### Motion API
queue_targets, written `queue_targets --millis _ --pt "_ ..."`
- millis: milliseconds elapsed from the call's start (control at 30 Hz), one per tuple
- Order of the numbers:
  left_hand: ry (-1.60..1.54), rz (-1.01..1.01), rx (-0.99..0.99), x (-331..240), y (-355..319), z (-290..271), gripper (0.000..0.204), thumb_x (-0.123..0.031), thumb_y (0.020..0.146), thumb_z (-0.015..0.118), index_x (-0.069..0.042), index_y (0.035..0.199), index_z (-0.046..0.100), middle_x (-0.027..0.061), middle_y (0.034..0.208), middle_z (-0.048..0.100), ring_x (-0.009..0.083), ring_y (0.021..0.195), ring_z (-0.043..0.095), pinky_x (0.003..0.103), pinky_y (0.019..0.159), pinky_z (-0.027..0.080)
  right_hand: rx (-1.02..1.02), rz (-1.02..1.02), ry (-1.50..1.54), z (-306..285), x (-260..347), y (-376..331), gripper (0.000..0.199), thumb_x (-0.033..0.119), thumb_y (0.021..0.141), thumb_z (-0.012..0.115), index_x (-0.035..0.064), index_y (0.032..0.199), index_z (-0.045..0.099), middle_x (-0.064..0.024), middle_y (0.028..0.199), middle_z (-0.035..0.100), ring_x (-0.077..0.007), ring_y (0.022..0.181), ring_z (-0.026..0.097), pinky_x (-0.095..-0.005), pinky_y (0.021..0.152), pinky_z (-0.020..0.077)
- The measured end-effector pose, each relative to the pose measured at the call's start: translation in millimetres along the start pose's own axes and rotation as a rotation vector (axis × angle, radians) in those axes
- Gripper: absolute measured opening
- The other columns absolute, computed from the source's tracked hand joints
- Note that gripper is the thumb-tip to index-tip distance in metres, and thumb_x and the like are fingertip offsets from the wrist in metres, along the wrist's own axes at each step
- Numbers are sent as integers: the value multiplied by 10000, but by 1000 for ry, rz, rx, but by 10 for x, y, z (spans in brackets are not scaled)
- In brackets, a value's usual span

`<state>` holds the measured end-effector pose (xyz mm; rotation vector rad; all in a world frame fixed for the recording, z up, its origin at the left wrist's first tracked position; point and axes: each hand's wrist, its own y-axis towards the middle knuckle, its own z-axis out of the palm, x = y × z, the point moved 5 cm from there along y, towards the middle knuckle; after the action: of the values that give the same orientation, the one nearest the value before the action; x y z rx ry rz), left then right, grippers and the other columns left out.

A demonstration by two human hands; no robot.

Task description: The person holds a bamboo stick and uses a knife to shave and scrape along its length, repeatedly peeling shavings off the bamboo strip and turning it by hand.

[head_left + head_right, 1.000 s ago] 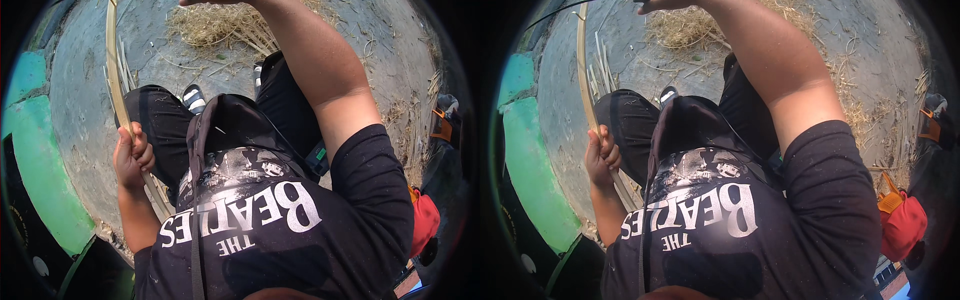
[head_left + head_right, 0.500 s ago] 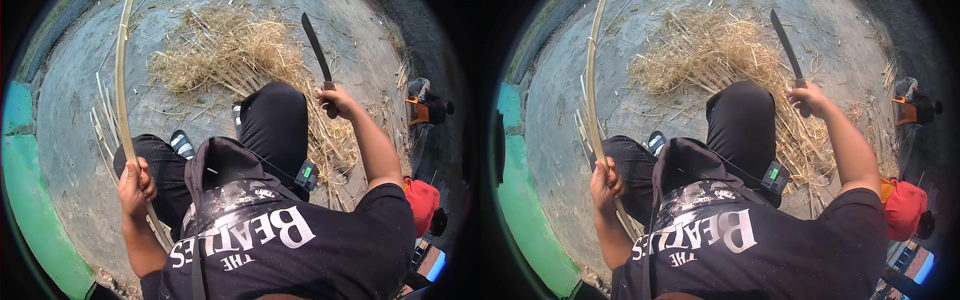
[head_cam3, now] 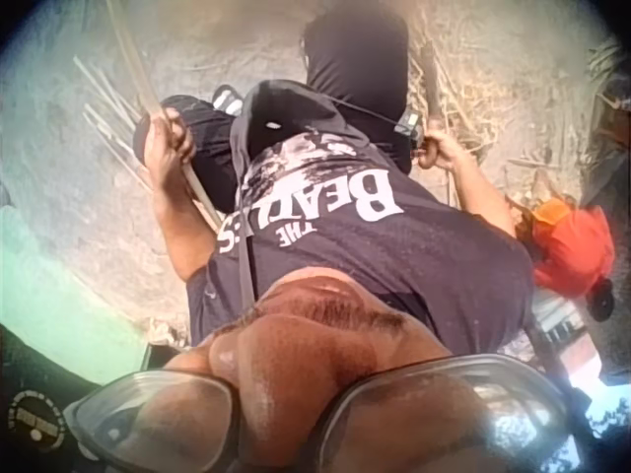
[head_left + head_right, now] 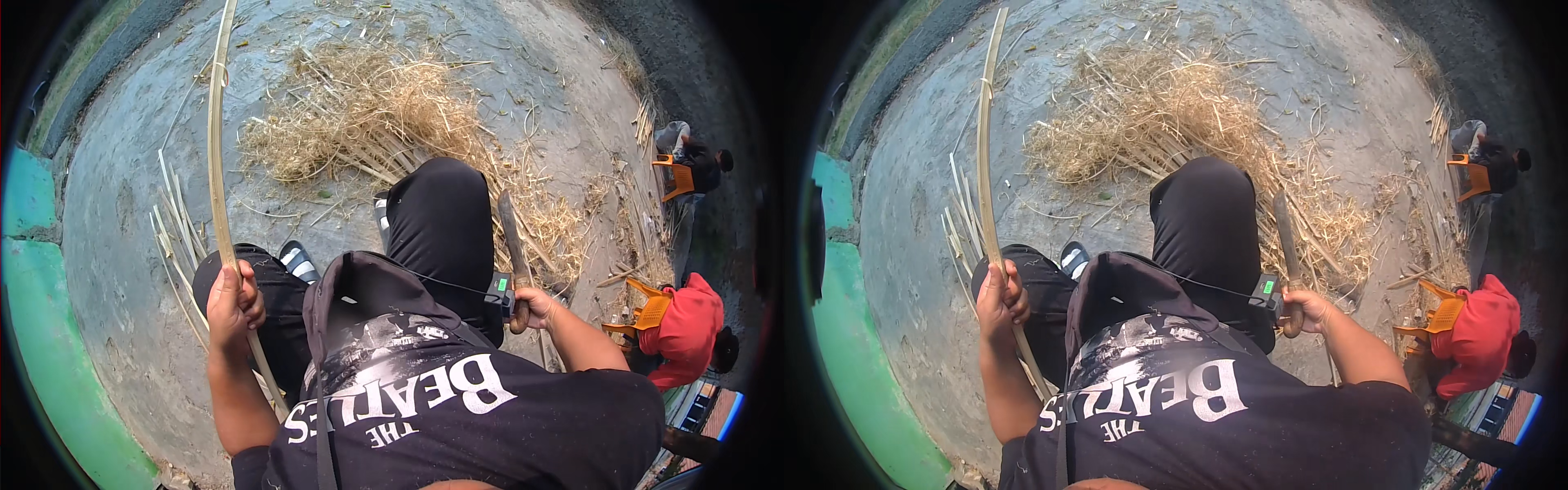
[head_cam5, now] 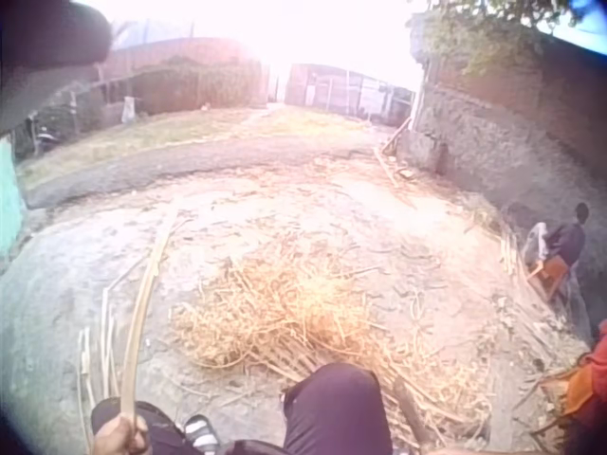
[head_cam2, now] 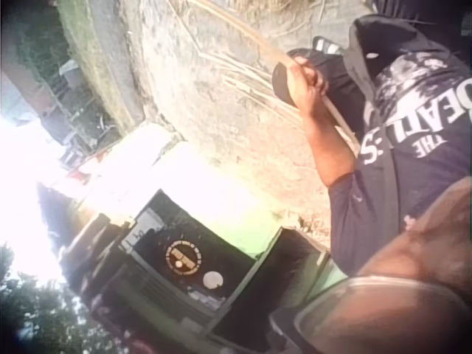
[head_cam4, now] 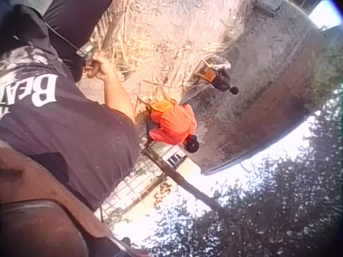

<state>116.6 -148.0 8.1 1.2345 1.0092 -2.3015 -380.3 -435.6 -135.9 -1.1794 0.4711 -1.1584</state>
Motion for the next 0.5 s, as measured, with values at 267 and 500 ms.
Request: queue_targets --millis 267,500 --pt "-30 43 20 -27 -53 -27 370 -460 1100 440 -101 1076 524 -70 646 301 33 460 267 207 387 242 13 -144 -3 289 311 -179 233 156 876 655 93 1101 651 -98 1054 713 -253 959 701 -448 867 556" --pt "-30 62 43 -10 -82 -109 343 -434 1100 461 -97 1087 524 -69 644 322 39 451 271 217 392 248 -110 -255 -116 839 549 -630 233 116 849 762 145 913 540 -80 996 676 -190 844 676 -420 765 570"
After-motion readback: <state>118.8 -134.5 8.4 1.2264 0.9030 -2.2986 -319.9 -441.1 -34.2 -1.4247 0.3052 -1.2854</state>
